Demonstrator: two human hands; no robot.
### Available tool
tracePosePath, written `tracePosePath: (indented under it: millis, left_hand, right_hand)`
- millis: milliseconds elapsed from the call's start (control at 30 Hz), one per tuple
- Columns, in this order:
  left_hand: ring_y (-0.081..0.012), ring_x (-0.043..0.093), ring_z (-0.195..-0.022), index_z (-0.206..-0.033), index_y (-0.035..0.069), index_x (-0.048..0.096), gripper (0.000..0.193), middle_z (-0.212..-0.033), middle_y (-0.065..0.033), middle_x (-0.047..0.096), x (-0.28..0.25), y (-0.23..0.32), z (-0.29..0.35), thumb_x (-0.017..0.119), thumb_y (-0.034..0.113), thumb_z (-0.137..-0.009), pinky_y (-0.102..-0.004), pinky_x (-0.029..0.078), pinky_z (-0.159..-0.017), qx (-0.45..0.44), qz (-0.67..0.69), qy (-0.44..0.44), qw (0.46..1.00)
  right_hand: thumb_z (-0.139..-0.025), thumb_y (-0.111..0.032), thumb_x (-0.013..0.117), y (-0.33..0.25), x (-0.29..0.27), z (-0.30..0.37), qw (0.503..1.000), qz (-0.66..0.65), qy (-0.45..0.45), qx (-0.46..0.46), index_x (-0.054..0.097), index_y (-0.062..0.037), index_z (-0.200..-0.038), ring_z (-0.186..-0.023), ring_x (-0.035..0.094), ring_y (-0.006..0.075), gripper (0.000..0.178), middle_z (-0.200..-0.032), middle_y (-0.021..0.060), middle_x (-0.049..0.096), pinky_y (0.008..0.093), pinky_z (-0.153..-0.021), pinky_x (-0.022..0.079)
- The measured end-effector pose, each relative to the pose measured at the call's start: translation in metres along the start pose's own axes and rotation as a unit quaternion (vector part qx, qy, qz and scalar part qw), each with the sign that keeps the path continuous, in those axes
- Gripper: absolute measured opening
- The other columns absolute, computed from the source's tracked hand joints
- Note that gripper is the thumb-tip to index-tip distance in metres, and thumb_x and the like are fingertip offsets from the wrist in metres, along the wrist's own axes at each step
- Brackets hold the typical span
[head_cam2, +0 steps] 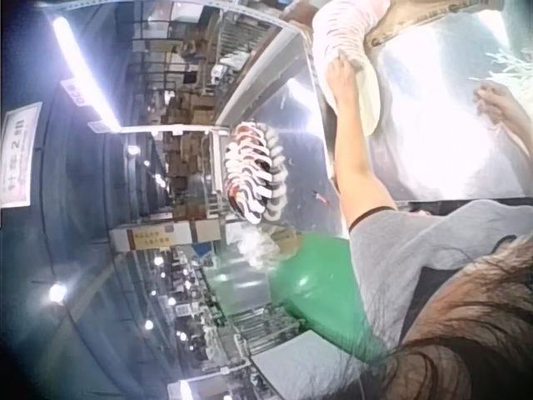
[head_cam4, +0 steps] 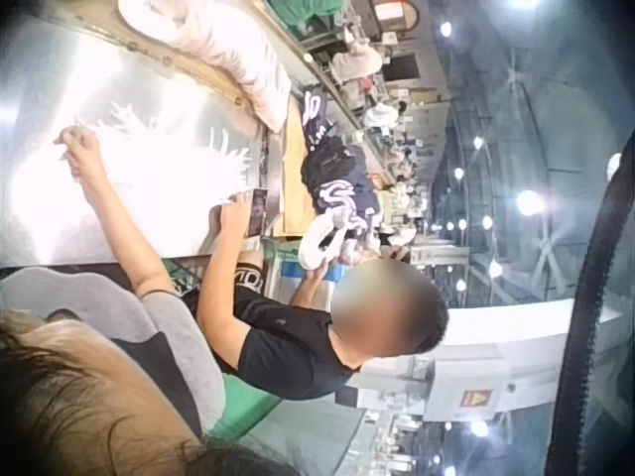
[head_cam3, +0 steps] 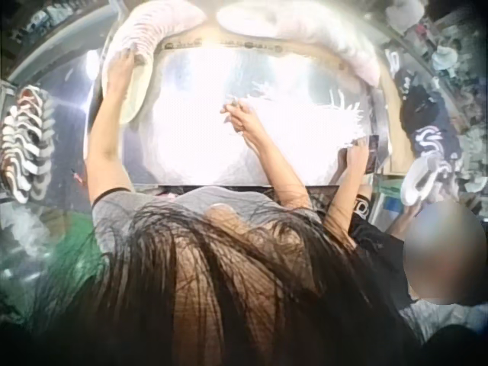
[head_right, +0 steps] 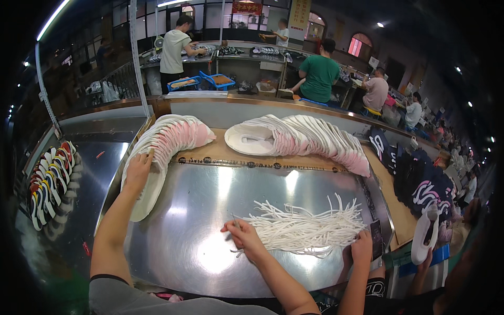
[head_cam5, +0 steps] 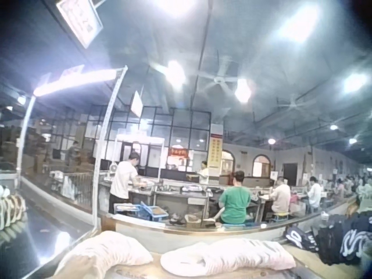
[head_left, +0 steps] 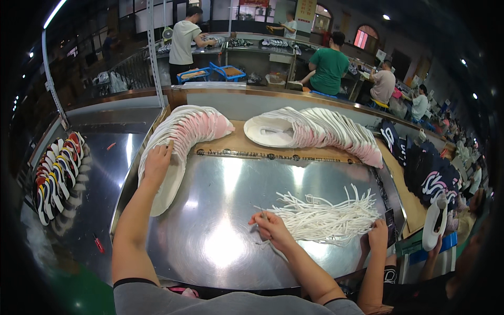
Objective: The person laces several white and pink athletic shoes by hand while seated at a metal worktable. They thread white laces through the eyelets of the shoes one by one and place them in a stack when finished.
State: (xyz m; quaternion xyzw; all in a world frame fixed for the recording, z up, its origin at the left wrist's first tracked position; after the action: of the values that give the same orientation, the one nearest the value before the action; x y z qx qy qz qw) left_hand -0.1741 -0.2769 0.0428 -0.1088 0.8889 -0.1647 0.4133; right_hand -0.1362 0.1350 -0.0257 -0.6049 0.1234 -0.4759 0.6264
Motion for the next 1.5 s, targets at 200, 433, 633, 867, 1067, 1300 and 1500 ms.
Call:
tracePosePath:
  millis: [200,433,633,867,1067,1300,1500]
  left_hand:
    - [-0.0212,0.056,-0.093,-0.142,0.006,0.046,0.059,-0.096,-0.0054,0.056,0.031,-0.012,-0.021,0.054,0.008,-0.083,-0.0344,0.045,-0.080,0.029,-0.049,-0.020,0.998]
    - [-0.0280,0.053,-0.116,-0.139,0.004,0.046,0.063,-0.118,-0.0163,0.058,-0.043,0.048,-0.027,0.063,0.009,-0.079,-0.0395,0.043,-0.094,-0.044,-0.046,-0.007,0.998]
    - [-0.0369,0.051,-0.122,-0.133,0.000,0.052,0.058,-0.133,-0.0235,0.052,-0.033,0.182,-0.077,0.073,0.024,-0.084,-0.0416,0.043,-0.102,0.067,0.489,-0.158,0.855]
    - [-0.0174,0.055,-0.116,-0.132,-0.002,0.054,0.061,-0.127,-0.0087,0.059,0.122,0.298,-0.221,0.070,0.040,-0.090,-0.0292,0.043,-0.095,-0.203,0.695,-0.250,0.642]
    - [-0.0150,0.059,-0.103,-0.123,0.000,0.060,0.052,-0.117,-0.0061,0.064,0.147,0.376,-0.291,0.072,0.037,-0.088,-0.0289,0.046,-0.088,-0.252,0.814,-0.242,0.464]
    - [-0.0126,0.063,-0.089,-0.113,-0.001,0.066,0.039,-0.100,-0.0041,0.070,0.056,0.353,-0.243,0.066,0.033,-0.092,-0.0285,0.050,-0.079,-0.223,0.767,-0.222,0.558]
    - [-0.0162,0.059,-0.108,-0.124,0.001,0.061,0.035,-0.118,-0.0092,0.066,-0.019,0.353,-0.104,0.063,0.019,-0.095,-0.0328,0.047,-0.093,-0.065,0.693,-0.175,0.697]
  right_hand:
    - [-0.099,-0.023,0.058,0.015,0.007,0.015,0.997,0.061,0.035,-0.022,0.061,-0.0020,-0.112,-0.055,0.040,0.0019,0.025,-0.084,0.0001,0.063,0.0177,-0.049,0.031]
    - [-0.098,-0.025,0.060,-0.002,0.026,0.006,0.979,0.203,0.024,-0.017,0.060,-0.0033,-0.115,-0.073,0.053,0.0066,0.028,-0.085,0.0012,0.061,0.0233,-0.065,0.045]
    - [-0.094,-0.025,0.064,-0.077,-0.078,-0.039,0.948,0.176,0.222,-0.144,0.054,-0.0048,-0.106,-0.072,0.053,0.0088,0.025,-0.094,0.0042,0.063,0.0247,-0.065,0.045]
    - [-0.081,-0.023,0.072,-0.182,-0.242,-0.107,0.762,0.406,0.425,-0.271,0.046,-0.0023,-0.115,-0.094,0.060,0.0341,0.048,-0.111,0.0185,0.061,0.0417,-0.087,0.046]
    - [-0.078,-0.021,0.073,-0.195,-0.294,-0.166,0.731,0.422,0.401,-0.355,0.043,-0.0019,-0.120,-0.100,0.059,0.0397,0.055,-0.111,0.0205,0.059,0.0450,-0.090,0.045]
    - [-0.078,-0.029,0.075,-0.203,-0.221,-0.101,0.709,0.441,0.418,-0.358,0.047,-0.0035,-0.113,-0.088,0.062,0.0378,0.051,-0.097,0.0178,0.061,0.0452,-0.076,0.049]
    - [-0.081,-0.032,0.074,-0.127,-0.182,-0.015,0.759,0.476,0.346,-0.278,0.050,-0.0041,-0.107,-0.080,0.062,0.0351,0.046,-0.094,0.0168,0.062,0.0447,-0.070,0.049]
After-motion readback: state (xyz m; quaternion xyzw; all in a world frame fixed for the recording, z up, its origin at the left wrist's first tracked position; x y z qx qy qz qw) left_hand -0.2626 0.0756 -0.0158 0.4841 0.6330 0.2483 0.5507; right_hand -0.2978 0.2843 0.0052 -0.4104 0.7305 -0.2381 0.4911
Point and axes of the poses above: each hand's wrist, its own z-axis away from the middle knuckle, its own x-axis out of the palm, y = z × x, the point moved 3 cm from there along -z, towards the middle knuckle
